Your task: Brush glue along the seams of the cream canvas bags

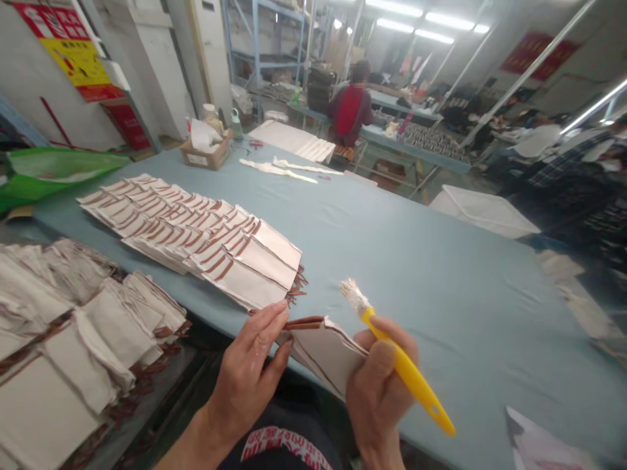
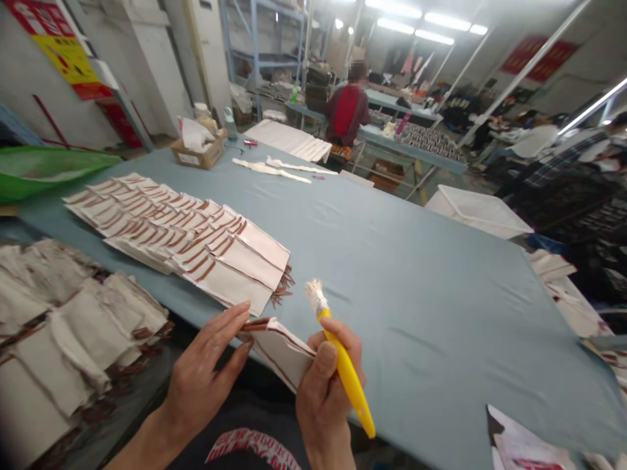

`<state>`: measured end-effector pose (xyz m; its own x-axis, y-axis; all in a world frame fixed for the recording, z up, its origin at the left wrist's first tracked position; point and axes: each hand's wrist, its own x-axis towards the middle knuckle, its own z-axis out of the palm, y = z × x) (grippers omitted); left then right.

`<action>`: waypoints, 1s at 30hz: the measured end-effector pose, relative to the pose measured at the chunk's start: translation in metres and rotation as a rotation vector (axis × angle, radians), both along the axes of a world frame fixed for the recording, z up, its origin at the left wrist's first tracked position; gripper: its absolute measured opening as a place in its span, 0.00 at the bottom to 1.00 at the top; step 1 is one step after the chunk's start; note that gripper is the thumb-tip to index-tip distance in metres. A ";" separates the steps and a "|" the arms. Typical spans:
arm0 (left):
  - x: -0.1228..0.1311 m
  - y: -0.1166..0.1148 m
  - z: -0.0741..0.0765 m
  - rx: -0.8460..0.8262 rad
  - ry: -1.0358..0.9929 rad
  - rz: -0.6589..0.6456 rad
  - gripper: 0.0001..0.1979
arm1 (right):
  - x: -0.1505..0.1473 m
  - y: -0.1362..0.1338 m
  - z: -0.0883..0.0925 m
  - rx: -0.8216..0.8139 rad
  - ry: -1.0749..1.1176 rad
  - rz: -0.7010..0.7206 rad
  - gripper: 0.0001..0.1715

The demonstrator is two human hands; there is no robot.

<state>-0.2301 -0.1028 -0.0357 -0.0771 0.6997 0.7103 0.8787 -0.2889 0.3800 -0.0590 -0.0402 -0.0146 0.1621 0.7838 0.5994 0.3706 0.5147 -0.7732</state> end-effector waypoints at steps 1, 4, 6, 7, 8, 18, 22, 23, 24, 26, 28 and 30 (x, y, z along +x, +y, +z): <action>-0.001 0.002 -0.004 0.002 -0.021 0.007 0.18 | -0.001 -0.001 -0.002 -0.003 0.004 -0.001 0.18; -0.006 0.003 -0.011 0.016 -0.080 0.065 0.15 | -0.007 -0.002 -0.006 -0.024 0.016 -0.011 0.19; -0.011 0.001 -0.012 -0.009 -0.126 0.094 0.12 | -0.013 -0.003 -0.008 -0.046 0.016 -0.015 0.20; -0.014 0.000 -0.012 -0.033 -0.156 0.096 0.10 | -0.016 -0.003 -0.008 -0.060 0.016 -0.013 0.20; -0.016 -0.001 -0.011 -0.056 -0.189 0.092 0.08 | -0.020 -0.004 -0.009 -0.073 0.017 -0.007 0.20; -0.048 -0.009 -0.010 -0.032 -0.245 0.093 0.04 | -0.056 -0.007 -0.009 -0.132 0.063 0.011 0.21; -0.059 -0.008 -0.014 -0.045 -0.283 0.077 0.04 | -0.068 -0.011 -0.007 -0.181 0.087 0.004 0.23; -0.061 -0.008 -0.015 -0.044 -0.292 0.072 0.04 | -0.070 -0.012 -0.007 -0.187 0.089 0.000 0.24; -0.062 -0.007 -0.016 -0.045 -0.300 0.066 0.04 | -0.072 -0.014 -0.007 -0.190 0.090 -0.003 0.24; -0.066 -0.007 -0.017 -0.053 -0.304 0.047 0.04 | -0.075 -0.017 -0.008 -0.191 0.090 -0.008 0.23; -0.069 -0.007 -0.016 -0.066 -0.287 0.024 0.04 | -0.075 -0.019 -0.009 -0.188 0.080 -0.017 0.22; -0.073 -0.008 -0.014 -0.072 -0.263 -0.016 0.05 | -0.074 -0.021 -0.011 -0.179 0.067 -0.026 0.21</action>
